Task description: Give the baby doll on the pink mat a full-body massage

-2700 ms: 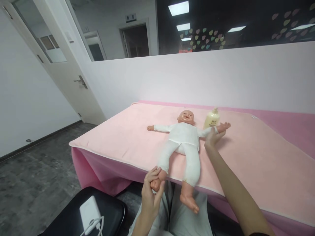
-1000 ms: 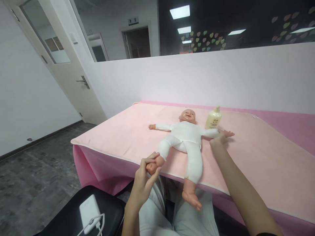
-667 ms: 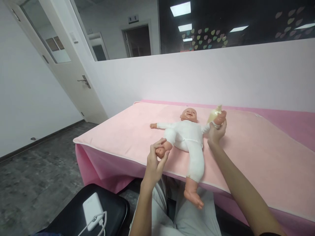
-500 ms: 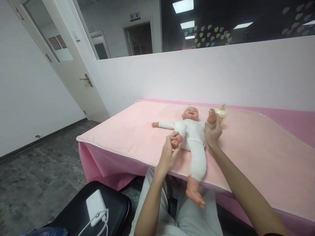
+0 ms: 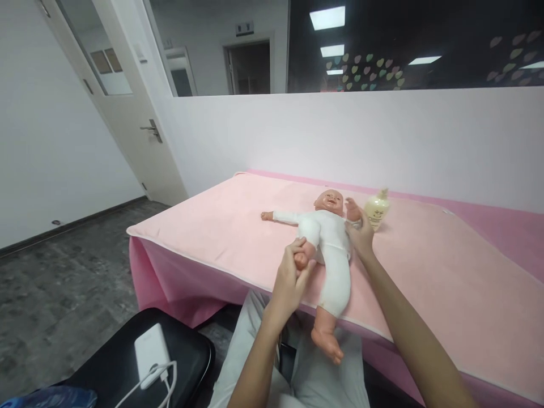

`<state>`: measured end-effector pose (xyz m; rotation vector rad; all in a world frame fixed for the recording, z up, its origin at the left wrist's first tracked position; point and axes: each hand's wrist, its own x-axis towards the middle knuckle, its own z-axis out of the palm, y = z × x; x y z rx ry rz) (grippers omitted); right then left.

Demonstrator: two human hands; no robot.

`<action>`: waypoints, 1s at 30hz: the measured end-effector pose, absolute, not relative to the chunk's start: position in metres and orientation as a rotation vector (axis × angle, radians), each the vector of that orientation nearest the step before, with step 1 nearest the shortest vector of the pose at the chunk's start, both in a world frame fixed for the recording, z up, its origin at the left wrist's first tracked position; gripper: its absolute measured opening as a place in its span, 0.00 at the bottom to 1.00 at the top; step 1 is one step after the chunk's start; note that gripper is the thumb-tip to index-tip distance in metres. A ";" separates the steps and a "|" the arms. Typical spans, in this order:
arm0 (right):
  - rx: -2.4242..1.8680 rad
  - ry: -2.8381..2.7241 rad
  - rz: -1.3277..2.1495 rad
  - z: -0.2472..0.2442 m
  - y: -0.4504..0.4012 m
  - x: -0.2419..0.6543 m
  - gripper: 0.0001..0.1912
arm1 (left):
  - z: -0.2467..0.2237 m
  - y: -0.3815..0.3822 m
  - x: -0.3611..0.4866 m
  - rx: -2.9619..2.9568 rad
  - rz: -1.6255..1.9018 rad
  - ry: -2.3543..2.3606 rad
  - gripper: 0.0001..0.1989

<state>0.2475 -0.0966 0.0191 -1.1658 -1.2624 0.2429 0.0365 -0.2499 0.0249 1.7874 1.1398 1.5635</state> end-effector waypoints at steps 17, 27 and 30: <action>-1.218 -0.509 0.432 0.000 -0.066 0.291 0.31 | 0.047 -0.293 -0.014 1.991 1.511 1.393 0.04; -1.149 -1.420 0.011 0.018 -0.096 0.248 0.31 | 0.056 -0.205 0.029 1.984 1.514 0.855 0.14; -1.288 -1.707 0.017 0.013 -0.098 0.250 0.30 | 0.040 -0.172 0.046 1.947 1.329 0.762 0.17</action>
